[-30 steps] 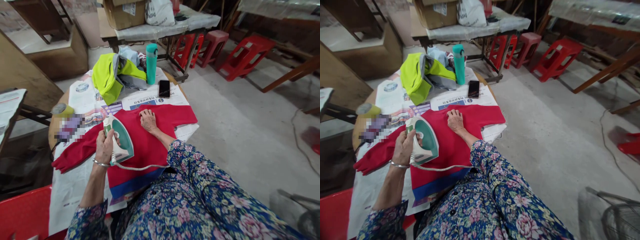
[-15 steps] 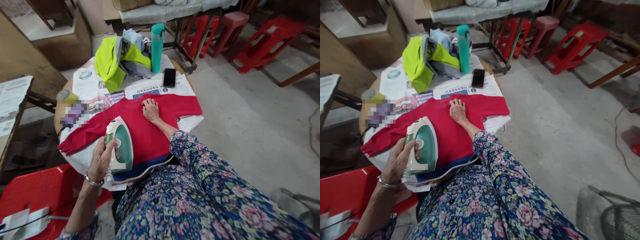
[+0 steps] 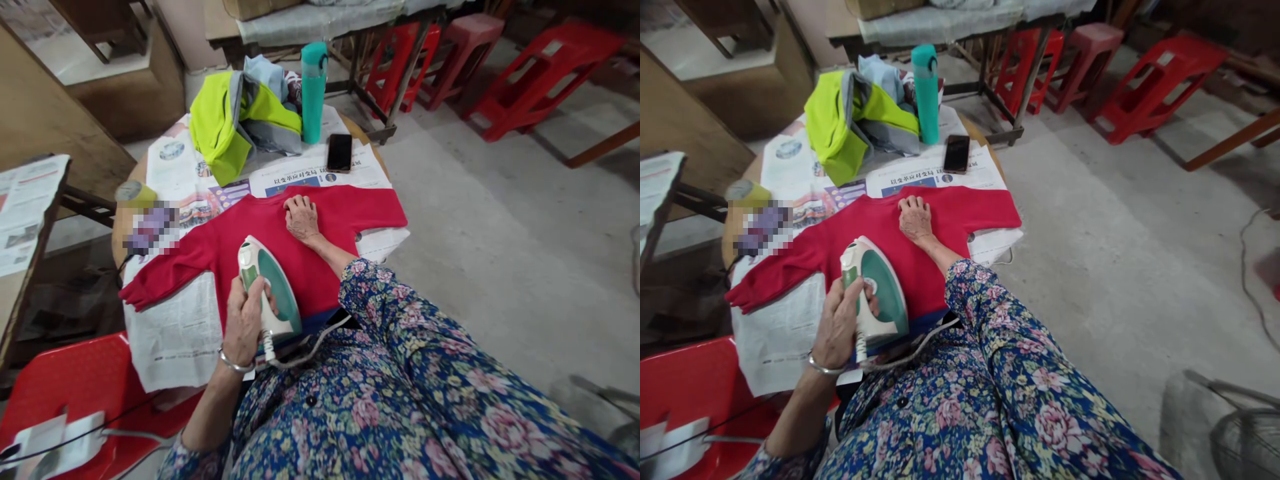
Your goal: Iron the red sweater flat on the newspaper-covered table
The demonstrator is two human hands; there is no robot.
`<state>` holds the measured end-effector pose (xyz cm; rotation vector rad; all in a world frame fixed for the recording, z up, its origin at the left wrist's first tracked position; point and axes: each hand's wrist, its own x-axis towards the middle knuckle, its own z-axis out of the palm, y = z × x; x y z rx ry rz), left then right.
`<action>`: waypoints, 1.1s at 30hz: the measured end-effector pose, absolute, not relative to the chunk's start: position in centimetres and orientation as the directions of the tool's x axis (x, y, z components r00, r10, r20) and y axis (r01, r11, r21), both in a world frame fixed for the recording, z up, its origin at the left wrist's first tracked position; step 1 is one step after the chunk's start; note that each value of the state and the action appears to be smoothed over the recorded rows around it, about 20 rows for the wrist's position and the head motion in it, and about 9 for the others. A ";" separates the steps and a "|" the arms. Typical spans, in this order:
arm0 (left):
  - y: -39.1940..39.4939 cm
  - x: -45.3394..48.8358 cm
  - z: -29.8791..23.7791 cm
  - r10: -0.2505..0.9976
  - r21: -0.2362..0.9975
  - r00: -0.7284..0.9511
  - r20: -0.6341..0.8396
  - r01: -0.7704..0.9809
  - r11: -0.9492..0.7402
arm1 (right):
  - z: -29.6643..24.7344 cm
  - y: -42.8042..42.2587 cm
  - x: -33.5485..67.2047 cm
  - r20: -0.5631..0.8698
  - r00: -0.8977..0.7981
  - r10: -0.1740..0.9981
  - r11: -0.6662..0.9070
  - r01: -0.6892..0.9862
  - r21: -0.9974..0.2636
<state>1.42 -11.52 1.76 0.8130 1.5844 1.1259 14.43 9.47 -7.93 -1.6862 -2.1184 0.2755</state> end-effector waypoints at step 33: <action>-3.1 9.3 -2.4 0.889 0.939 -0.386 -0.246 -0.324 0.119 | -6.3 1.4 19.0 -0.047 -0.243 0.969 -0.047 0.006 -0.999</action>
